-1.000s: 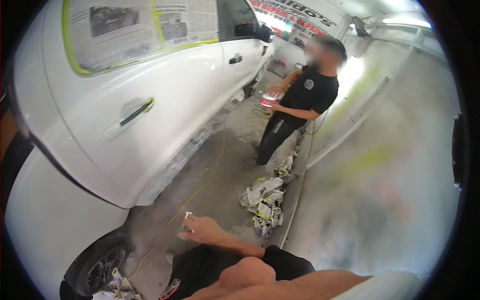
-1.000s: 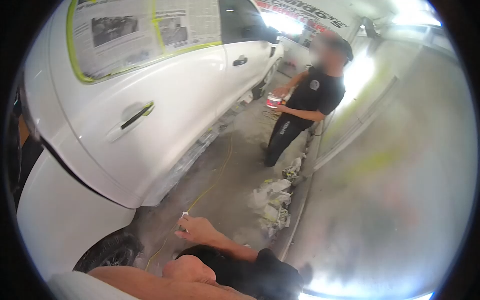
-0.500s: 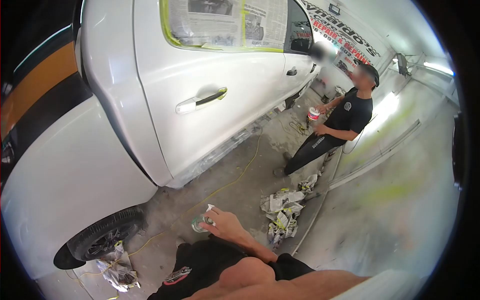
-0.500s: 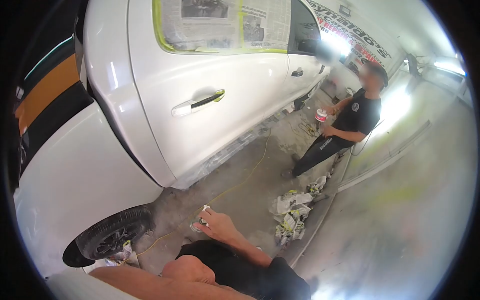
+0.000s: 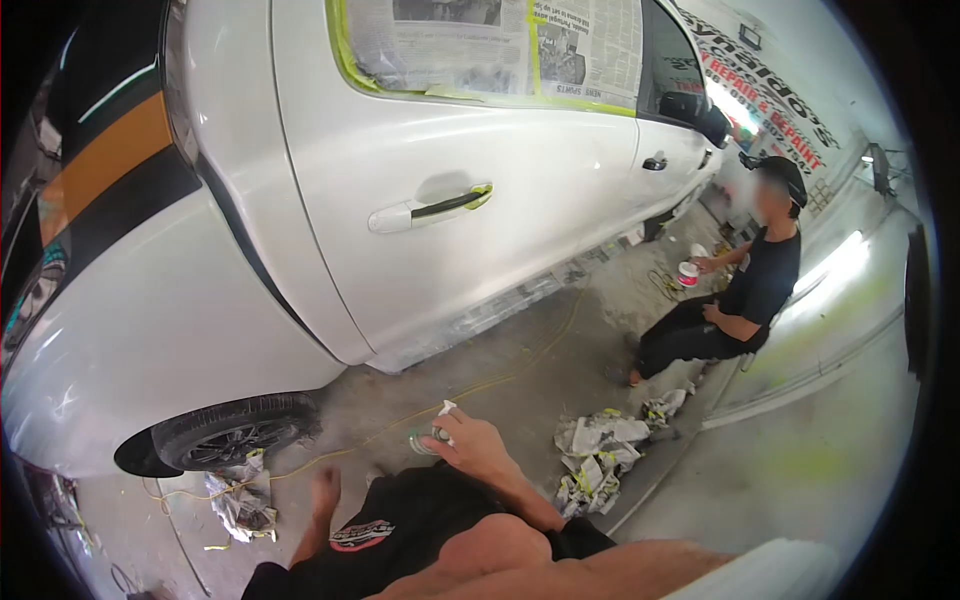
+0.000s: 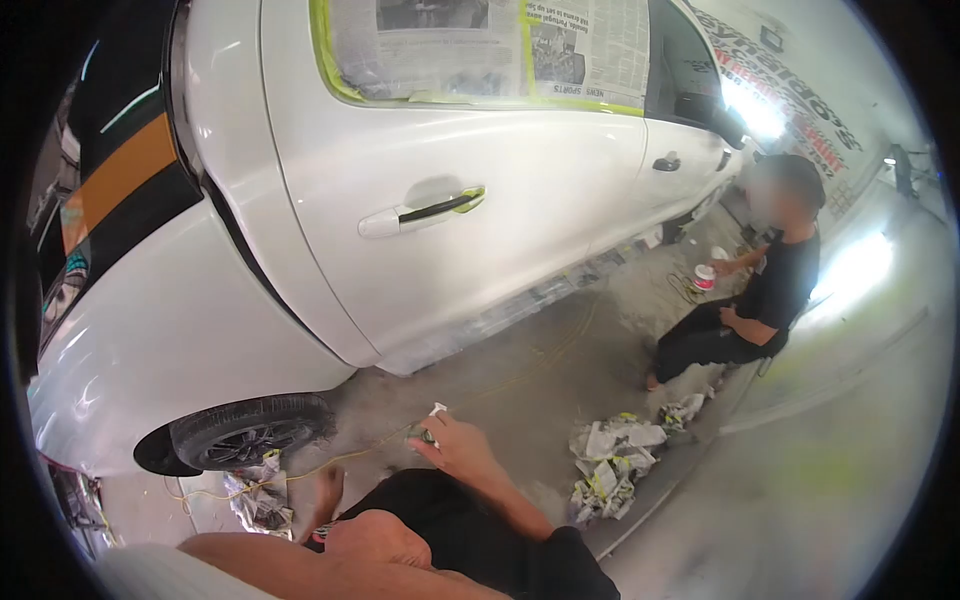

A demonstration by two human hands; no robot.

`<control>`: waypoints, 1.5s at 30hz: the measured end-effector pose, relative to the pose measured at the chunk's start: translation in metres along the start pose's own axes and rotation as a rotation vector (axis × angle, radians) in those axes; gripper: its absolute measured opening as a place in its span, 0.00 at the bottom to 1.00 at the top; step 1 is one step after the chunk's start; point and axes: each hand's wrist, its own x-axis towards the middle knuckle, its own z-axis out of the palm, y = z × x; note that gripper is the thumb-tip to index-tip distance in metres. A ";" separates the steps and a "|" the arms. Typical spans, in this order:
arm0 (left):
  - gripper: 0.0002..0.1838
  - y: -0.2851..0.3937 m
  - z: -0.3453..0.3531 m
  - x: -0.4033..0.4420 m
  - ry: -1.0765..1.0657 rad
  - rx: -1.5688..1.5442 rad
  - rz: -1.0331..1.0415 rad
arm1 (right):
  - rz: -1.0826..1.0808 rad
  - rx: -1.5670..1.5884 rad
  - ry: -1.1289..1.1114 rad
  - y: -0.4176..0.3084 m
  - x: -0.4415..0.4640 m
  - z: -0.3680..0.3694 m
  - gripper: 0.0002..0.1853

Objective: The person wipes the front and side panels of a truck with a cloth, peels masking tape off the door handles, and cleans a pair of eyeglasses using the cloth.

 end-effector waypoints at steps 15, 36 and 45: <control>0.07 0.610 -0.165 0.216 -0.031 0.920 1.128 | 0.066 -0.001 0.122 0.102 -0.028 -0.093 0.15; 0.04 0.643 -0.167 0.241 -0.340 1.059 1.370 | 0.079 0.066 0.134 0.095 0.010 -0.067 0.16; 0.02 0.631 -0.166 0.244 -0.288 0.956 1.410 | 0.052 0.082 0.180 0.096 0.017 -0.067 0.15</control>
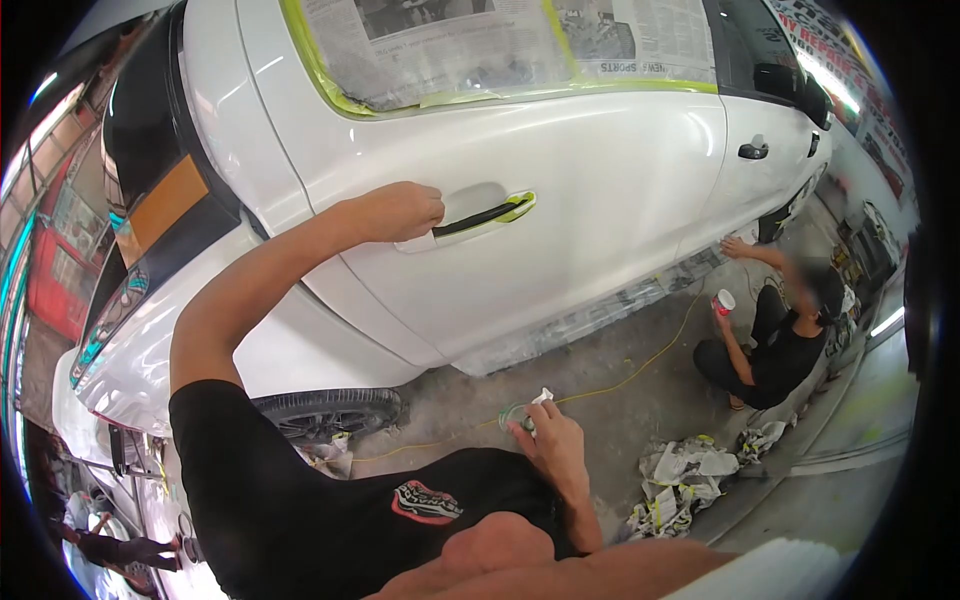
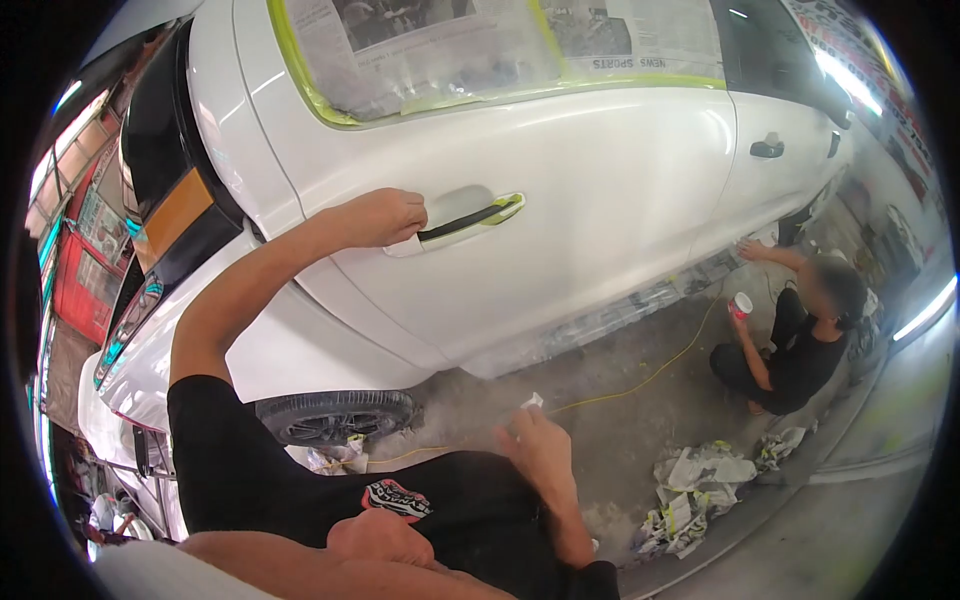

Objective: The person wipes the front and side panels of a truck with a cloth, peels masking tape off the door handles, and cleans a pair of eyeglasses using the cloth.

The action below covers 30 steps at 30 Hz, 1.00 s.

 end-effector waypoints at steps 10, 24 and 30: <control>0.03 0.002 -0.001 0.010 -0.092 0.203 0.064 | 0.039 -0.014 0.005 -0.002 -0.015 -0.006 0.16; 0.05 0.007 -0.010 -0.005 -0.039 -0.008 -0.097 | -0.060 -0.025 -0.050 0.005 -0.017 0.005 0.16; 0.05 0.006 0.003 -0.004 0.013 0.059 -0.149 | -0.049 -0.062 -0.007 0.005 -0.021 -0.001 0.16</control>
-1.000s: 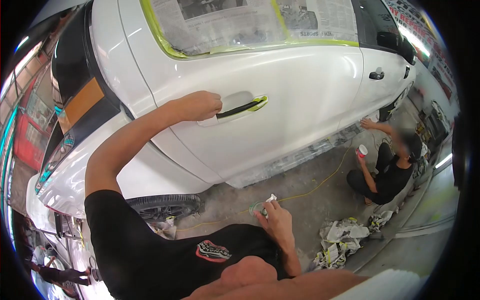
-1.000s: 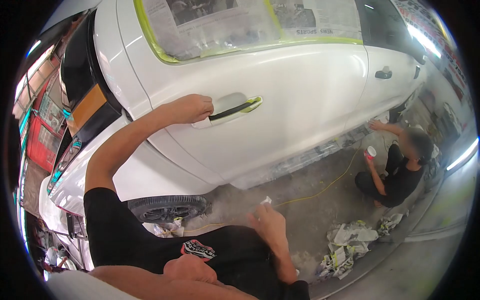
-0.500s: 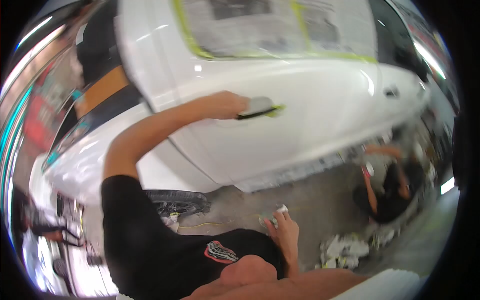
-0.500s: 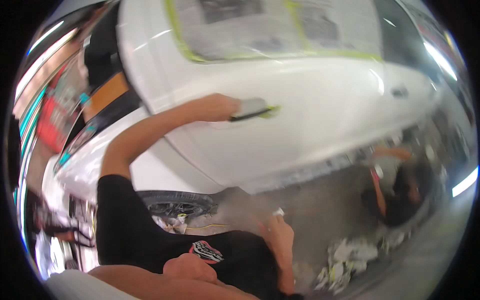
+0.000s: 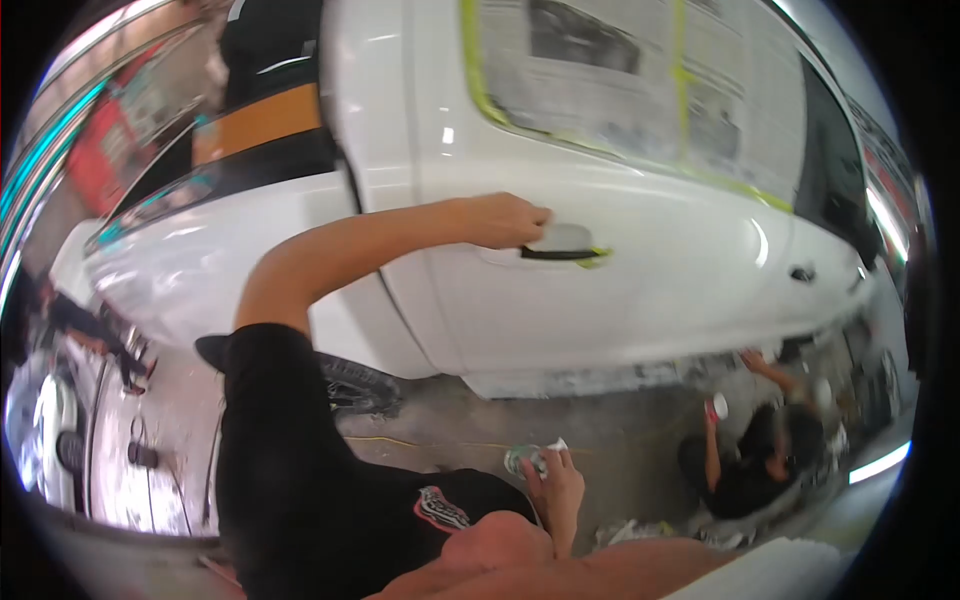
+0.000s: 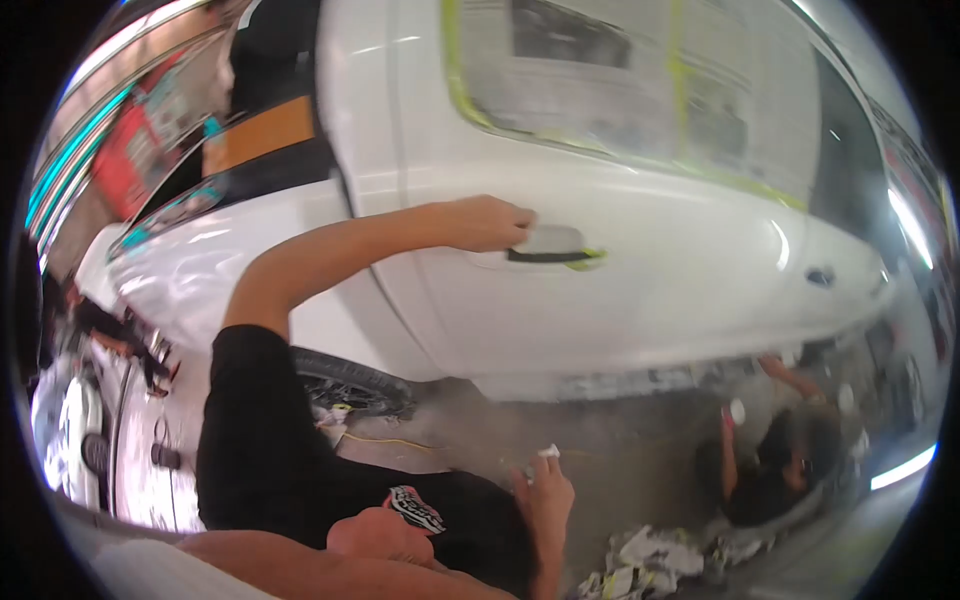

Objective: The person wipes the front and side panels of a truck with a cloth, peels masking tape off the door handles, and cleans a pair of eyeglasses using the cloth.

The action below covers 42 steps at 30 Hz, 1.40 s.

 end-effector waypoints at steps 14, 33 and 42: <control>0.02 0.002 0.024 0.032 0.186 0.260 0.133 | 0.066 0.035 -0.032 0.002 0.000 0.012 0.15; 0.02 0.003 -0.003 0.050 -0.096 0.249 0.150 | 0.064 0.038 0.020 -0.001 -0.011 0.000 0.17; 0.02 0.013 0.021 0.040 0.165 0.388 0.098 | 0.062 0.049 0.003 0.002 -0.002 0.005 0.16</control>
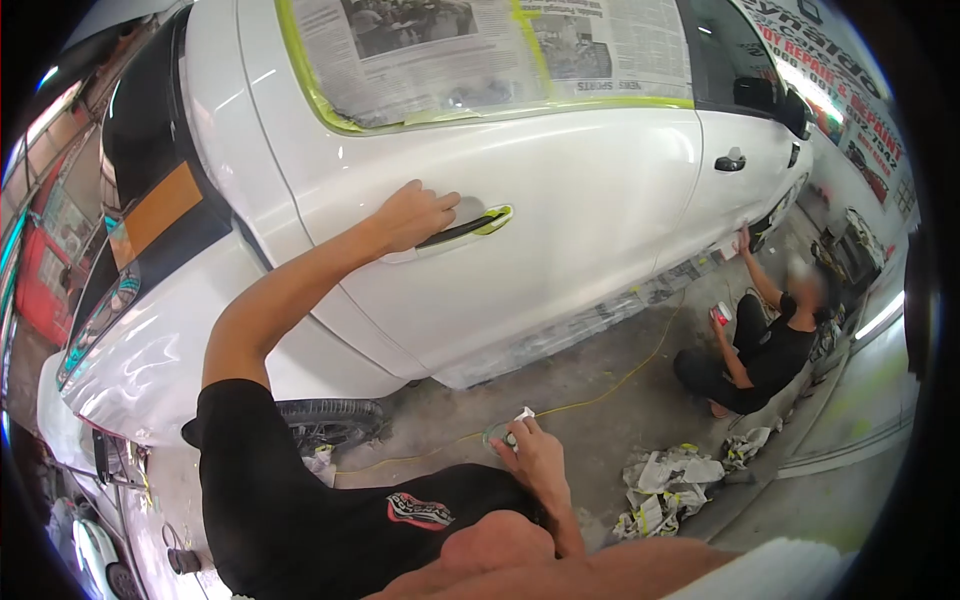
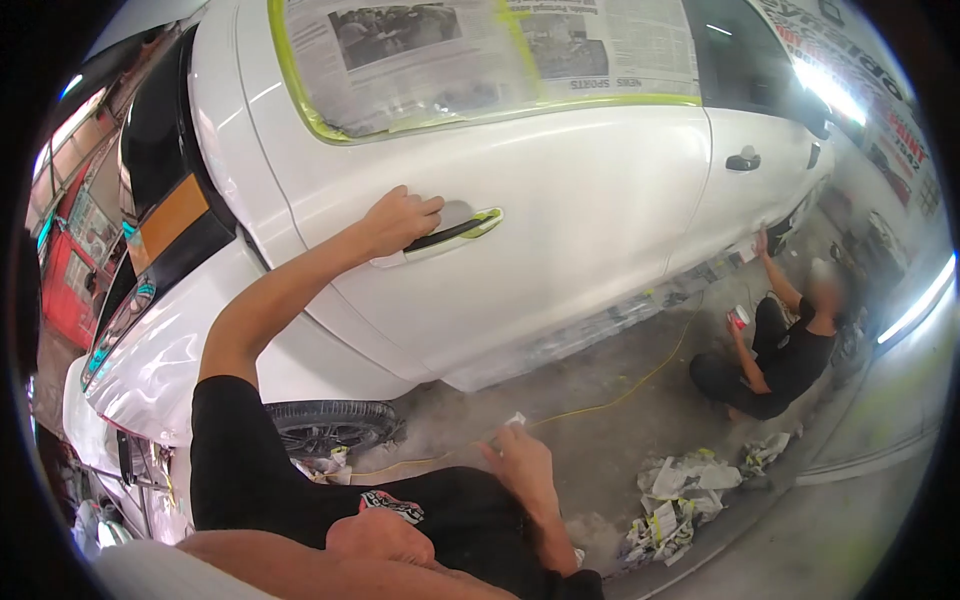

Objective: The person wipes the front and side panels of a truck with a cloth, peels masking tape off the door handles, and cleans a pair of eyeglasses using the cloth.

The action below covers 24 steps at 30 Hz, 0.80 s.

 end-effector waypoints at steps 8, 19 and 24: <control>0.04 0.006 0.011 0.065 0.128 -0.038 0.141 | -0.024 0.030 -0.019 -0.004 -0.005 0.001 0.17; 0.12 -0.013 -0.084 0.118 0.684 -0.416 0.008 | 0.098 -0.038 0.047 0.005 -0.008 -0.014 0.16; 0.09 0.042 -0.027 0.036 0.121 -0.988 -0.236 | 0.080 -0.026 0.109 0.008 -0.009 -0.015 0.16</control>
